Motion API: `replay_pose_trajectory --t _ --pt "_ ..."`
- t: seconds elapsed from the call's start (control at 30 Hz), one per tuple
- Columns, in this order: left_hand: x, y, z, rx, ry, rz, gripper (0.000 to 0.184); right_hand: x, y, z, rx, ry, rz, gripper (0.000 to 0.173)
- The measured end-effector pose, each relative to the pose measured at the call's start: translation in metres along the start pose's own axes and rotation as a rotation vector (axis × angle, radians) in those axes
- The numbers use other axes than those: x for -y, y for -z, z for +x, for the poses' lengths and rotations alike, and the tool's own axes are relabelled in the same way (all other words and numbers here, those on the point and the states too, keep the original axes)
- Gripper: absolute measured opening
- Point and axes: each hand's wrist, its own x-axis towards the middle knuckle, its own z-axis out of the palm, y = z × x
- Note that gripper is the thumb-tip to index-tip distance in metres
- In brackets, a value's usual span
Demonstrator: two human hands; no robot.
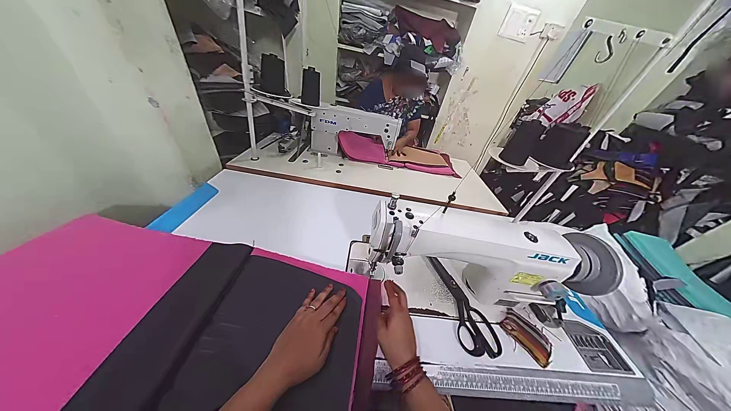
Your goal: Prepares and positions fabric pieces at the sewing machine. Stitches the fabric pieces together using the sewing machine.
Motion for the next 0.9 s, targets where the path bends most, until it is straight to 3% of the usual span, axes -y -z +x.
replay_pose_trajectory --t 0.1,0.2,0.27,0.33,0.4,0.47,0.63,0.77,0.83,0.9 --pt "0.000 -0.003 0.002 -0.039 -0.014 0.019 0.049 -0.014 0.060 0.008 -0.310 0.105 -0.046 0.045" --pt "0.001 -0.004 0.002 -0.034 -0.015 0.018 0.049 -0.035 0.181 0.026 -0.689 0.222 -0.229 0.041" --pt "-0.001 -0.003 0.004 -0.019 -0.001 0.009 0.049 -0.045 0.266 0.045 -0.836 0.159 -0.392 0.045" --pt "-0.002 -0.004 0.006 -0.027 -0.003 0.020 0.049 -0.057 0.328 0.069 -0.822 -0.050 -0.477 0.050" --pt "-0.004 -0.005 0.008 -0.037 -0.005 0.028 0.050 -0.078 0.361 0.092 -0.660 -0.257 -0.537 0.052" --pt "-0.004 -0.008 0.010 -0.076 -0.015 0.035 0.050 -0.096 0.369 0.102 -0.553 -0.340 -0.556 0.045" --pt "-0.004 -0.011 0.009 -0.116 -0.032 0.055 0.050 -0.144 0.316 0.060 -0.968 -0.216 -0.297 0.045" --pt "-0.004 -0.011 0.011 -0.153 -0.039 0.057 0.050 -0.194 0.268 0.033 -0.975 -0.298 -0.129 0.042" --pt "-0.004 -0.008 0.018 -0.145 -0.019 0.033 0.047 -0.187 0.251 0.023 -1.027 -0.238 -0.146 0.040" --pt "-0.007 -0.003 0.028 -0.100 0.017 0.029 0.043 -0.145 0.217 0.011 -1.011 -0.003 -0.192 0.039"
